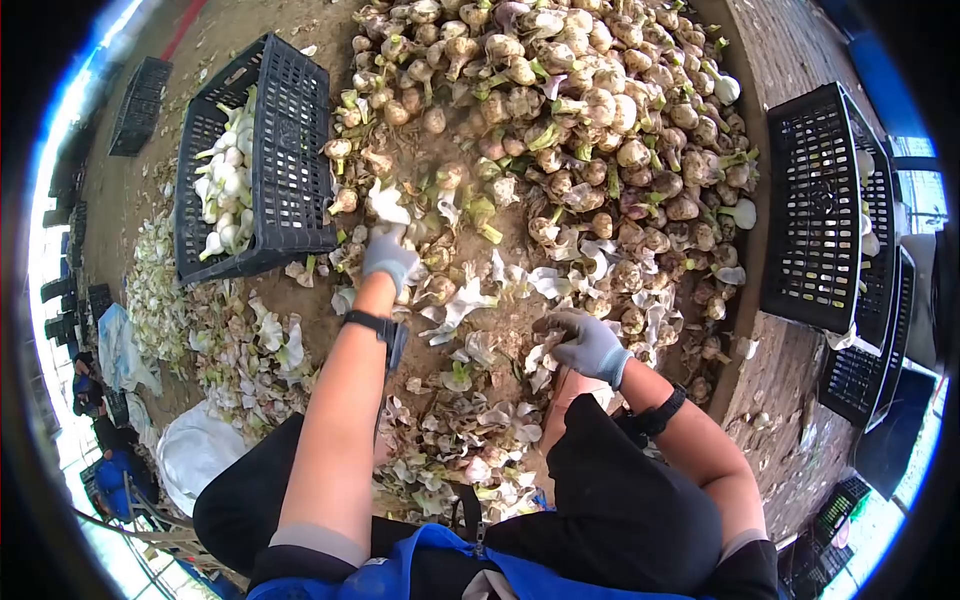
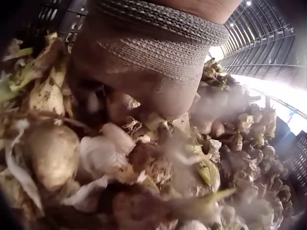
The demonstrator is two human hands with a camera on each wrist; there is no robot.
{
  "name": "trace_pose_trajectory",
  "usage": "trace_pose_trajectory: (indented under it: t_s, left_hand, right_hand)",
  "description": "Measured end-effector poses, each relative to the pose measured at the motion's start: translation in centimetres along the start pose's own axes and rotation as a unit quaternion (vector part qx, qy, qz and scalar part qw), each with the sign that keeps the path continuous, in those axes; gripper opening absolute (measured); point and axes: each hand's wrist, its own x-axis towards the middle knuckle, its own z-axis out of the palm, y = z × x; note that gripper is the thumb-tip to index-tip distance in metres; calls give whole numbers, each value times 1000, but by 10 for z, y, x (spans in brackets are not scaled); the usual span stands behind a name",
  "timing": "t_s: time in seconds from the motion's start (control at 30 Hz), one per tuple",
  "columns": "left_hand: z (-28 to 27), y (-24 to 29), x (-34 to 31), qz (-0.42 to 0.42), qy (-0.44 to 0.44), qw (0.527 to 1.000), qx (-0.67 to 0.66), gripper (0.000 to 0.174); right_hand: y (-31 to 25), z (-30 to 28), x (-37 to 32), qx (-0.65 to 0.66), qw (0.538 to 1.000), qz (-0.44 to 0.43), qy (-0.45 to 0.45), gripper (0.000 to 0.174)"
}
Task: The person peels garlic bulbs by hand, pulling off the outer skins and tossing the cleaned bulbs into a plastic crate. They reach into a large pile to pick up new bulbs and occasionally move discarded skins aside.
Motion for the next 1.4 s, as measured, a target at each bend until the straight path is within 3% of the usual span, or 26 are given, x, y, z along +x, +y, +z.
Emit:
trace_pose_trajectory:
  t_s: [0.07, 0.1, 0.13, 0.17, 0.2, 0.27, 0.3, 0.33, 0.37, 0.4, 0.5, 0.53, 0.6, 0.63, 0.67, 0.7, 0.73, 0.77, 0.87, 0.9, 1.03, 1.13, 1.2, 1.33, 1.37, 1.4]
  left_hand:
    - [15, -22, -8, 54, 5, 985, -163, 51]
    - [7, -10, -34, 29, -57, 917, -394, 46]
    - [-4, 11, -70, -2, -116, 791, -601, 42]
    - [-6, 22, -93, 20, -175, 730, -661, 38]
    - [-5, 33, -111, 45, -233, 659, -713, 34]
    - [12, 56, -142, 97, -204, 611, -759, 28]
    - [5, 66, -161, 127, -258, 557, -779, 30]
    - [9, 72, -172, 126, -203, 620, -747, 30]
    - [9, 75, -175, 115, -219, 601, -760, 31]
    - [9, 76, -177, 104, -235, 582, -771, 31]
    - [24, 74, -180, 135, -192, 607, -760, 30]
    - [25, 75, -180, 135, -192, 606, -760, 30]
    - [19, 81, -180, 91, -226, 524, -816, 31]
    - [5, 87, -186, 30, -258, 458, -850, 41]
    - [0, 88, -189, 32, -258, 458, -850, 41]
    - [-3, 89, -191, 37, -301, 439, -845, 43]
    - [-5, 89, -192, 42, -344, 419, -839, 45]
    - [-2, 89, -192, 42, -344, 420, -839, 45]
    - [14, 93, -197, 166, -207, 597, -757, 46]
    - [15, 98, -200, 155, -185, 615, -751, 40]
    - [13, 103, -207, 163, -174, 613, -753, 38]
    - [13, 101, -207, 162, -158, 663, -714, 41]
    - [18, 101, -202, 252, -84, 715, -647, 50]
    - [18, 103, -206, 215, -72, 701, -676, 45]
    - [23, 100, -203, 262, -19, 734, -627, 38]
    - [27, 98, -202, 306, 33, 760, -572, 33]
  right_hand:
    - [-8, -3, 4, 14, 999, 36, 16, 25]
    - [-26, -6, 6, 71, 993, 97, 1, 26]
    - [-36, -5, 7, 128, 979, 159, -14, 28]
    - [-28, -2, 10, 188, 977, 79, -56, 40]
    - [-34, 3, 10, 187, 978, 81, -55, 40]
    - [-50, 13, 11, 306, 949, -40, -66, 55]
    - [-52, 7, 13, 216, 972, -20, -87, 67]
    - [-38, 10, 26, -124, 954, -269, 40, 69]
    - [-25, 13, 25, 101, 987, -124, 1, 68]
    - [-34, 16, 23, 319, 947, 31, -39, 67]
    - [-50, 16, 9, 356, 934, -17, 4, 59]
    - [-54, 14, 6, 355, 935, -17, 3, 59]
    - [-60, 11, 2, 279, 959, 13, 40, 50]
    - [-64, 16, 3, 188, 975, -5, 119, 51]
    - [-62, 16, 1, 188, 975, -7, 120, 51]
    - [-61, 14, 0, 29, 973, -135, 183, 53]
    - [-61, 13, -1, -132, 927, -256, 238, 55]
    - [-61, 11, 0, -194, 889, -314, 271, 55]
    - [-51, 16, -7, -262, 864, -333, 273, 47]
    - [-59, 16, -4, -292, 830, -380, 286, 44]
    - [-58, 18, -6, -276, 824, -377, 321, 44]
    - [-57, 16, -7, -289, 809, -397, 324, 46]
    - [-62, 16, -10, -219, 856, -352, 309, 49]
    - [-68, 17, -12, -137, 903, -328, 243, 46]
    - [-70, 23, -10, 25, 945, -243, 215, 38]
    - [-70, 26, -8, 187, 954, -150, 181, 31]
